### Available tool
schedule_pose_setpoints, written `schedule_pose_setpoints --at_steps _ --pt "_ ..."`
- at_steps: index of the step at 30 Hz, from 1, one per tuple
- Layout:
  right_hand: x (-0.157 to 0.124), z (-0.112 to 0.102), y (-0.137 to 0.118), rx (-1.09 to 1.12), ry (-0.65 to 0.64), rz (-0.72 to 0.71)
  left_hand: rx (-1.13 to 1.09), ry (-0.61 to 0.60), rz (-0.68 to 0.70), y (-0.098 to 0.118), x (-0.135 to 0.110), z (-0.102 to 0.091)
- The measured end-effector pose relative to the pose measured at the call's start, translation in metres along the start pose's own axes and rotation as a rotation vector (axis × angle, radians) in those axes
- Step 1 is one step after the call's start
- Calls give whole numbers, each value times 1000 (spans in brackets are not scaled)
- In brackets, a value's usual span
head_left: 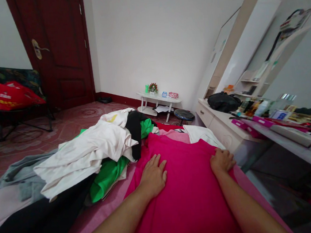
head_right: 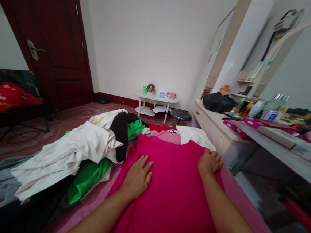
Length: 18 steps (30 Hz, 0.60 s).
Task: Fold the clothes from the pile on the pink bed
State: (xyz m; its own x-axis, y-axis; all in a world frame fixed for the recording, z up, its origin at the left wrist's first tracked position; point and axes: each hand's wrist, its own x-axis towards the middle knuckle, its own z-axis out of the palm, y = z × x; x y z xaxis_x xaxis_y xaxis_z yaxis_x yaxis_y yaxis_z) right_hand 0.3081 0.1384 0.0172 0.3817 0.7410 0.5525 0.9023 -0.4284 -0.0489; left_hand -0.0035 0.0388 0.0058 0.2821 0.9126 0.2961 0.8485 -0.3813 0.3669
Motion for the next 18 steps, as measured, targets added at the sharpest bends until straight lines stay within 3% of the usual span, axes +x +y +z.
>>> schedule_pose_setpoints --at_steps 2,4,8,10,14,18 --pt "-7 -10 -22 22 78 -3 -8 5 -2 0 0 0" --pt "-22 -22 -52 143 31 -167 -28 11 2 -1 1 -1" --pt "-70 -39 -109 379 -345 -549 -128 49 26 -6 2 -1" --pt "-93 -43 -123 395 -483 -643 -210 91 34 -9 3 -1" --pt "-113 -45 -127 354 -501 -612 -339 165 19 -13 4 -7" --pt "-111 -46 -123 384 -467 -578 -240 382 -66 -11 6 -16"
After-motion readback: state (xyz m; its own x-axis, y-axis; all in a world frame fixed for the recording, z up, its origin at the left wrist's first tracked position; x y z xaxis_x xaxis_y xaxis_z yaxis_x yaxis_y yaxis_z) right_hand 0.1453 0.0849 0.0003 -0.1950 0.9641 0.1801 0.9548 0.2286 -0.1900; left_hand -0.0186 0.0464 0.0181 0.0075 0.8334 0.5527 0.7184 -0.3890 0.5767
